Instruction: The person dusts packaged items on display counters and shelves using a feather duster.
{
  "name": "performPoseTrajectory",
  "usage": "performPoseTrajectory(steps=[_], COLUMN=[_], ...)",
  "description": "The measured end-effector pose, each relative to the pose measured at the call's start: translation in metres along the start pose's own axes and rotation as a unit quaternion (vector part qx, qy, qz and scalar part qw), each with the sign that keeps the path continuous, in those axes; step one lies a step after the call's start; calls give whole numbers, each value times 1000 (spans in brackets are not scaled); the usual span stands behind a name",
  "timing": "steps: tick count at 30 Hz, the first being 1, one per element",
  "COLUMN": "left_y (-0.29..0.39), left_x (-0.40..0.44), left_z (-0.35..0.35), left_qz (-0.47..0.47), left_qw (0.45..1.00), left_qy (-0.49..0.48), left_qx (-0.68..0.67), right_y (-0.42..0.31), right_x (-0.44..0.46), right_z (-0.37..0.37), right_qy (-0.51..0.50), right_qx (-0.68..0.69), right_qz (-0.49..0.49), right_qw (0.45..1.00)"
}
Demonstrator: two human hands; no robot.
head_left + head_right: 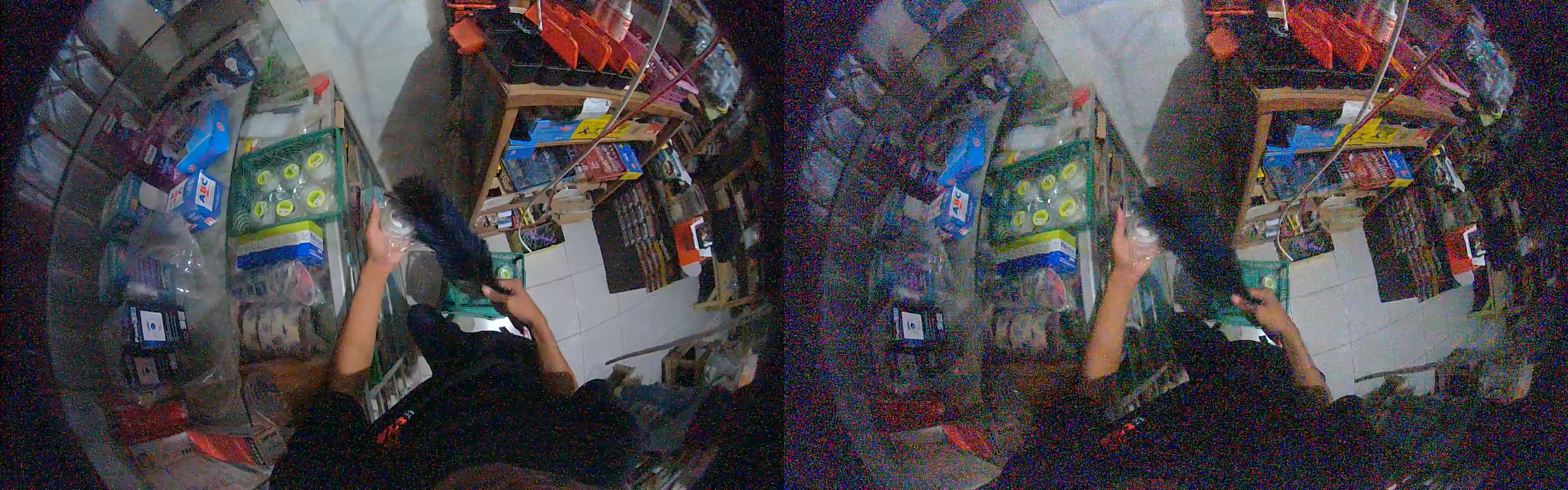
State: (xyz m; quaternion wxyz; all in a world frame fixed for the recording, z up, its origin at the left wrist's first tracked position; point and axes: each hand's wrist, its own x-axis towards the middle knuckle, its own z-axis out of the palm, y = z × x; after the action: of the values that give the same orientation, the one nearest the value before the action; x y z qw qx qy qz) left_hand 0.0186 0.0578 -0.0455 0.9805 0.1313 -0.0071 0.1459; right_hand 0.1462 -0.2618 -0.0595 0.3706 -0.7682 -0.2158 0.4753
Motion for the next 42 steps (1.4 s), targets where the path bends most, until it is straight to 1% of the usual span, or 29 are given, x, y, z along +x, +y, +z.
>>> performPoseTrajectory(steps=[1,4,5,7,8,9,11,13,14,15,16,17,18,19,20,22,23,25,28,30,31,32,35,36,37,38,40,41,42], left_y=[-2,-14,-9,2,4,-2,-16,-3,-1,-7,0,-7,-15,-16,-13,-1,5,-8,-10,1,3,-10,-3,-2,0,0,-5,-6,-3], left_x=[-1,1,1,4,6,6,6,3,0,-4,-3,0,3,7,5,0,5,4,5,9,8,5,2,3,3,0,-5,-2,1], left_z=[11,50,17,-34,-45,-21,51,0,-20,7,7,8,40,34,21,-23,-52,5,20,-38,-7,24,22,-1,-6,-10,43,43,23], left_qz=[40,60,45,-33,-72,-22,79,49,32,49,23,66,108,109,81,21,-42,17,66,-7,-45,58,42,37,29,-1,89,108,67], left_qw=[992,967,977,998,981,999,965,992,998,981,995,979,952,963,977,994,995,999,977,999,984,983,990,997,999,991,979,981,996], left_qy=[94,231,190,-29,-139,-14,231,96,28,150,71,160,246,224,177,80,-84,20,177,-42,-152,165,134,72,10,-110,181,162,46], left_qx=[80,85,79,-50,-115,-46,93,66,51,111,69,108,146,103,93,72,-16,35,101,-24,-87,60,17,-11,-38,-70,18,17,-27], right_y=[-14,-16,-19,-30,-31,-23,-29,-33,-31,-31,-32,-35,-37,-40,-41,-37,-28,-27,-28,-39,-41,-40,0,4,-6,-17,-51,-23,-14], right_x=[-6,-8,-12,-17,-18,-13,-14,-16,-16,-15,-14,-16,-16,-17,-18,-15,-10,-11,-10,-17,-16,-16,4,5,-1,-8,-24,-14,-6], right_z=[-2,4,6,2,1,-3,1,7,6,3,-1,-5,-2,4,7,2,-1,-4,13,6,1,-3,12,14,12,7,1,7,6], right_qy=[-36,-7,30,14,7,-40,0,35,-2,-38,-74,-113,-71,-30,12,-21,-50,-90,5,-45,-83,-121,-32,-8,-36,-60,-107,-77,-67], right_qx=[-4,2,66,73,77,16,62,105,88,70,52,20,45,70,96,42,0,-54,67,12,-46,-104,14,48,59,-12,-152,-29,-14], right_qz=[-10,48,-38,-59,-70,-37,-54,-67,-51,-34,-19,-31,-49,-68,-86,-64,-46,-44,-79,-32,-8,15,-71,-89,-49,-7,78,-17,-20], right_qw=[999,999,997,995,995,998,997,992,995,996,996,993,995,995,992,997,998,993,995,998,995,987,997,995,996,998,979,996,997])
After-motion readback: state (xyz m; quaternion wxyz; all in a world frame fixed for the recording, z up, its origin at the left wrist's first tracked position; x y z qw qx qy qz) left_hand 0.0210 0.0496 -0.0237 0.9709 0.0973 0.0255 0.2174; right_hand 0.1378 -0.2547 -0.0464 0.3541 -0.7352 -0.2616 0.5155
